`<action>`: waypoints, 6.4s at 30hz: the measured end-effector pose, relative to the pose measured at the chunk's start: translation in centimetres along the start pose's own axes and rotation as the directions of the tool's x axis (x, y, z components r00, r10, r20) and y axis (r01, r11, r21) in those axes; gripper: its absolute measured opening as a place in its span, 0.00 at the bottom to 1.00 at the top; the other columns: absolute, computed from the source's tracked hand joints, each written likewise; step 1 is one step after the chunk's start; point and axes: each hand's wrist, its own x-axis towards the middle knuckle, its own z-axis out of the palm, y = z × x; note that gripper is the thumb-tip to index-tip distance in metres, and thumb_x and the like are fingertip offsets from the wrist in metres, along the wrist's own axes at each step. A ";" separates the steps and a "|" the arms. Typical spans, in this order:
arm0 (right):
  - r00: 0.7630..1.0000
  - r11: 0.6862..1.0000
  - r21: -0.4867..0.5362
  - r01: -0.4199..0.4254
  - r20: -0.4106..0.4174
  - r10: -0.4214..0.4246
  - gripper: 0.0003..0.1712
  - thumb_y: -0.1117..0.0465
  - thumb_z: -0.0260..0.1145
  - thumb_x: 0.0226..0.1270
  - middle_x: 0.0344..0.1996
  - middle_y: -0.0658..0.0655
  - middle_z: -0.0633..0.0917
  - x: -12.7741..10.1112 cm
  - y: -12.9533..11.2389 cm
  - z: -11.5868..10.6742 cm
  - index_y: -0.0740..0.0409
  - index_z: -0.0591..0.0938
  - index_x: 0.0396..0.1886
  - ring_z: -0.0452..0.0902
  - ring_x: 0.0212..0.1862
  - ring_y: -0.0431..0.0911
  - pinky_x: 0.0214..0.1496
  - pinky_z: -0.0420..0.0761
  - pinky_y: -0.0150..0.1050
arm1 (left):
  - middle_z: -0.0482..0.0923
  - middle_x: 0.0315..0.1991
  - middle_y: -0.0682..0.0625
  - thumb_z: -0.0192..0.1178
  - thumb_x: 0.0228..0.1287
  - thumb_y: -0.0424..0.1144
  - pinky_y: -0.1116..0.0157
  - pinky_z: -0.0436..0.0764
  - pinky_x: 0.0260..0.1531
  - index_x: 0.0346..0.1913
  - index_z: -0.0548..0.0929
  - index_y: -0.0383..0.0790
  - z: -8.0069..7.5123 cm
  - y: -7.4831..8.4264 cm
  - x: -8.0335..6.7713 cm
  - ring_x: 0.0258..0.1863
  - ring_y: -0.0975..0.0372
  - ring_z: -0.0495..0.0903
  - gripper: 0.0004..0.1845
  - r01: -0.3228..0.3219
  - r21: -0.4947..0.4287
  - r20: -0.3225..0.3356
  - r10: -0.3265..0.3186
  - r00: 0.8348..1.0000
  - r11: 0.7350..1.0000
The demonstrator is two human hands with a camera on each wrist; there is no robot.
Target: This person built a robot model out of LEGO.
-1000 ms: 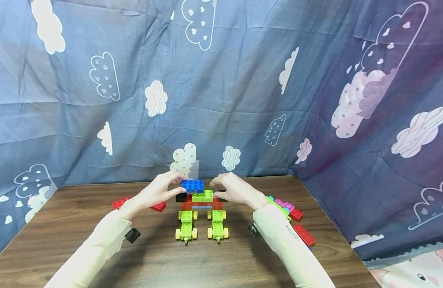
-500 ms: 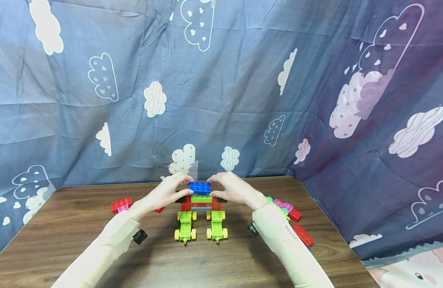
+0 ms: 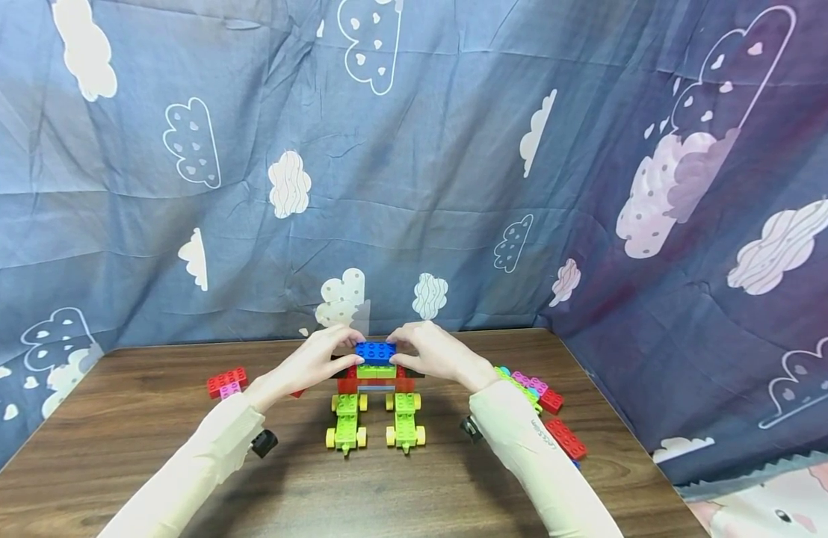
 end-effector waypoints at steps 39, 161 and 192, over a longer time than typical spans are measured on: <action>0.999 0.995 0.085 -0.042 0.021 0.040 0.15 0.59 0.69 0.66 0.39 0.56 0.90 0.2 -0.1 0.2 0.62 0.86 0.48 0.84 0.36 0.38 0.42 0.84 0.33 | 0.84 0.44 0.46 0.64 0.67 0.41 0.62 0.83 0.50 0.51 0.83 0.37 -0.7 0.1 0.1 0.43 0.59 0.82 0.14 0.054 -0.072 0.085 -0.048 0.995 0.996; 0.971 0.954 -0.204 -0.219 -0.140 0.193 0.11 0.59 0.76 0.56 0.36 0.46 0.89 -18.4 4.1 -0.5 0.50 0.86 0.40 0.84 0.38 0.39 0.40 0.84 0.39 | 0.85 0.48 0.46 0.66 0.65 0.42 0.60 0.83 0.51 0.53 0.83 0.38 0.0 0.0 -0.2 0.46 0.58 0.83 0.17 0.054 -0.020 0.039 -0.054 0.998 0.998; 0.989 0.990 -0.008 -0.142 0.028 0.142 0.19 0.66 0.80 0.43 0.33 0.51 0.87 -21.8 4.7 2.4 0.58 0.84 0.37 0.81 0.37 0.35 0.36 0.82 0.34 | 0.84 0.49 0.46 0.65 0.66 0.42 0.59 0.83 0.52 0.54 0.83 0.39 -0.1 -0.2 -0.4 0.47 0.58 0.83 0.17 0.062 -0.034 0.053 -0.061 0.997 0.997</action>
